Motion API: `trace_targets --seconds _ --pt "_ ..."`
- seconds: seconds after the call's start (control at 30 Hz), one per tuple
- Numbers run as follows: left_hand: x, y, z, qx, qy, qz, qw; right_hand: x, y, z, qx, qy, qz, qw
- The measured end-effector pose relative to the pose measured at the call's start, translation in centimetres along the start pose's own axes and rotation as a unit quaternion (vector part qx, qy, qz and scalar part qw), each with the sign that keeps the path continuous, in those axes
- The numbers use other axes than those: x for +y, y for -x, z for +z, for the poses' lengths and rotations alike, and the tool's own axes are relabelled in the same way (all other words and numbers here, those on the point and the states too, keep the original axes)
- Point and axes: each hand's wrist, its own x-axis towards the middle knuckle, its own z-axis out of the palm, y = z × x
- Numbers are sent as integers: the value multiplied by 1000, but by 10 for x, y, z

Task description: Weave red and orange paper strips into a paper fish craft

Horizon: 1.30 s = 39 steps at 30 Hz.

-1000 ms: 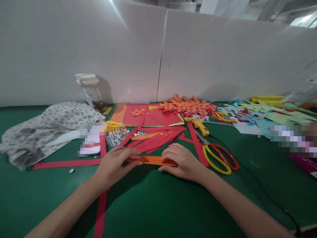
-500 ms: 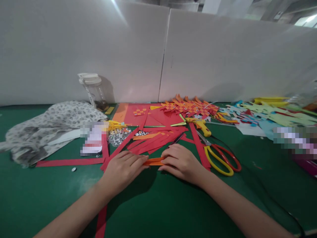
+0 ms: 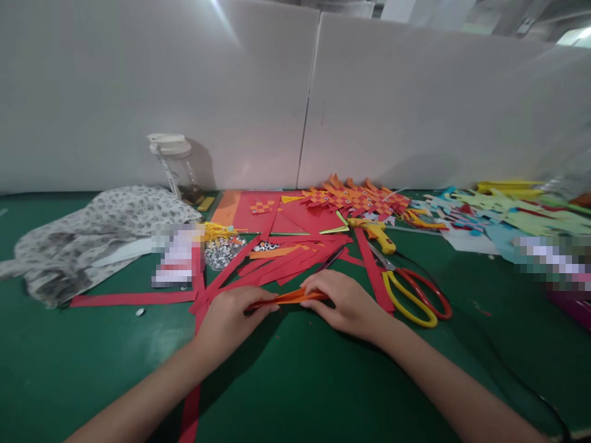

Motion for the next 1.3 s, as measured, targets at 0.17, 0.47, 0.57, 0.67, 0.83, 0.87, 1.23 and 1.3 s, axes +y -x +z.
trace_targets --seconds 0.17,0.47,0.57,0.67,0.83,0.87,1.23,1.3 --pt "6 1 6 7 66 -23 997 -6 -1 2 -6 41 -40 998" --pt "14 -1 6 16 97 -27 995 -9 -3 2 12 86 -103 991" --pt "15 -1 5 17 96 -35 995 -9 -3 2 21 93 -108 990" --pt "15 0 6 12 103 -43 994 -9 -2 3 25 96 -107 989" --pt "14 1 5 -7 122 -48 991 -8 -2 1 18 116 -108 987" --pt "14 1 4 -11 124 -49 991 -8 -2 0 17 122 -109 986" --pt "8 -4 -7 11 126 -92 988 0 -1 -8 43 86 -57 994" --pt "10 -3 -3 23 120 -78 989 -4 -2 -6 33 76 -43 996"
